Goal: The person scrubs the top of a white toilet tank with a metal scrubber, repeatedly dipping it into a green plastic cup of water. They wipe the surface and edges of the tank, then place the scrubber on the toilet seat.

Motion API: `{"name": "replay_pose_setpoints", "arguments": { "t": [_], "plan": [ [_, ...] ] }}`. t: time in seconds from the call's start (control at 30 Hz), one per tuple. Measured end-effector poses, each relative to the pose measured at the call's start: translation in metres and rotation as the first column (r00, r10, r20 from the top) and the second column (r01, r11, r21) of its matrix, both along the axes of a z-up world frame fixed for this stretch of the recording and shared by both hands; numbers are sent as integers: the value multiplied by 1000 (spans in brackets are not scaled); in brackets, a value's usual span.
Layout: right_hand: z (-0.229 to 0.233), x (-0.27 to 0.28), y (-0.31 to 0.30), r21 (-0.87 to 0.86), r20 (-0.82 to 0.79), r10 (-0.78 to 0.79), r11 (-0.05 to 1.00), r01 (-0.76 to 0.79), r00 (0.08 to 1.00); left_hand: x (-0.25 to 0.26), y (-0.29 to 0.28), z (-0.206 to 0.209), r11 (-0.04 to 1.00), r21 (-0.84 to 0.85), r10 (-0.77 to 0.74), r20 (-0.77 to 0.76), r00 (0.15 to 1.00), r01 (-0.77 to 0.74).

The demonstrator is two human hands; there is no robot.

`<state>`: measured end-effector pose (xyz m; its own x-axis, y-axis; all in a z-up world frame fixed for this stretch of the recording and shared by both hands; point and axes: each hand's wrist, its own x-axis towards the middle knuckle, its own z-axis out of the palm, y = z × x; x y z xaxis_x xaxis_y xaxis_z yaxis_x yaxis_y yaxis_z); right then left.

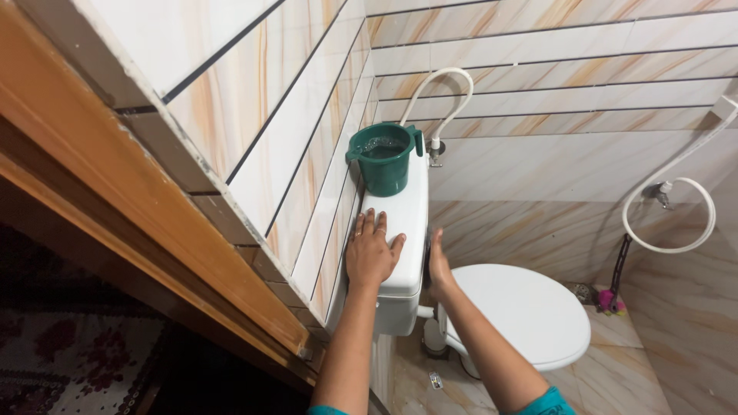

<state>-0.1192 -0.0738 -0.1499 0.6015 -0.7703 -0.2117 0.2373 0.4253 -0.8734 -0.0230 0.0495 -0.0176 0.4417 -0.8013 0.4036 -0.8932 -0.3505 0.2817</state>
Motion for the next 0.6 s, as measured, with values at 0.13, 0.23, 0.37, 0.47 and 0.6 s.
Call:
{"name": "replay_pose_setpoints", "arguments": {
  "t": [0.13,0.23,0.37,0.47,0.6],
  "plan": [
    [4,1,-12,-260,17,-88,962,90,996,1,-1,-4,1000,-10,-2,-15,1000,1],
    [-29,1,2,-199,-3,-46,979,44,999,1,-1,-4,1000,-30,-5,-4,1000,5],
    [-97,-3,30,161,-146,82,985,-58,986,2,0,-4,999,-43,-13,9,1000,13],
    [-127,-5,35,195,-150,83,979,-52,985,2,0,-4,999,-46,-9,7,1000,9],
    [-141,0,40,357,-98,107,932,-66,989,3,1,-5,997,-79,-19,18,1000,20]
  ]
}}
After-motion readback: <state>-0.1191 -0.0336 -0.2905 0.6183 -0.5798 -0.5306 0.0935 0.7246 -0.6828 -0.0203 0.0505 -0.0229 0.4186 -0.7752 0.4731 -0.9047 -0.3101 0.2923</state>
